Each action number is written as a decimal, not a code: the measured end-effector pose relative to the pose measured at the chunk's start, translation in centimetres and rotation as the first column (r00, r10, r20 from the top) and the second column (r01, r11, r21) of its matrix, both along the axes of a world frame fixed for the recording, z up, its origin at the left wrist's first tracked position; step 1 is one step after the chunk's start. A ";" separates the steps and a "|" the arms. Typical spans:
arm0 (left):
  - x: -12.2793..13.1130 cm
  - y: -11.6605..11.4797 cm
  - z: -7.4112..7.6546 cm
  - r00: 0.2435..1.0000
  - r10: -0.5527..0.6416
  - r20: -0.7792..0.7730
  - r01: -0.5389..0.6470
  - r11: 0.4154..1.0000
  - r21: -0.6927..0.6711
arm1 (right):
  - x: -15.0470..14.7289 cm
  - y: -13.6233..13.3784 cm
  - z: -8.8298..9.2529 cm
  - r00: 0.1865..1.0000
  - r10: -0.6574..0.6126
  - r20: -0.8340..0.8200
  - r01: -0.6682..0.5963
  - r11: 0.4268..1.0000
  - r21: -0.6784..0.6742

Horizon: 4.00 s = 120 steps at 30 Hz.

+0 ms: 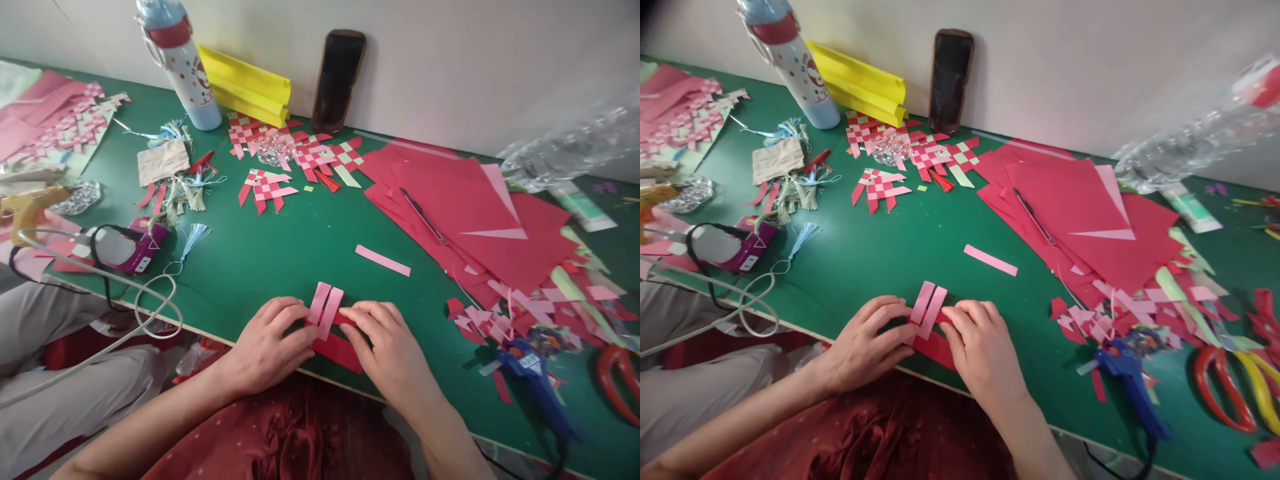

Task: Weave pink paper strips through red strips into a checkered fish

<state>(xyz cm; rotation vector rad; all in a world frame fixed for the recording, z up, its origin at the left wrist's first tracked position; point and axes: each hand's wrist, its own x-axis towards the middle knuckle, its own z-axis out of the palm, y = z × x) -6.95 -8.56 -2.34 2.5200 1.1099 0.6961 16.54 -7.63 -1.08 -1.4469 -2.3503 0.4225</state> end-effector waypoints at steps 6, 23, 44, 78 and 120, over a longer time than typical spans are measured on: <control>0.8 0.1 0.1 0.999 -0.035 0.007 0.035 0.997 0.067 | -0.7 0.1 0.7 0.992 0.006 -0.124 0.006 0.996 0.094; 0.9 -0.1 -0.4 0.998 -0.039 -0.042 0.041 0.998 0.042 | -0.7 0.0 0.3 0.999 -0.040 -0.024 0.042 0.992 0.118; 0.0 4.6 0.5 0.934 -0.243 -0.262 0.189 0.958 -0.215 | 1.6 -1.4 -0.5 0.989 0.064 0.136 -0.081 0.989 0.120; -0.1 4.4 0.4 0.939 -0.229 -0.258 0.187 0.967 -0.176 | 0.3 -2.0 -0.5 0.999 0.039 0.032 -0.041 0.998 0.053; 0.6 -0.2 -0.3 0.994 0.109 -0.003 -0.109 0.990 -0.092 | -2.9 4.5 0.1 0.987 0.103 0.120 -0.117 0.986 0.119</control>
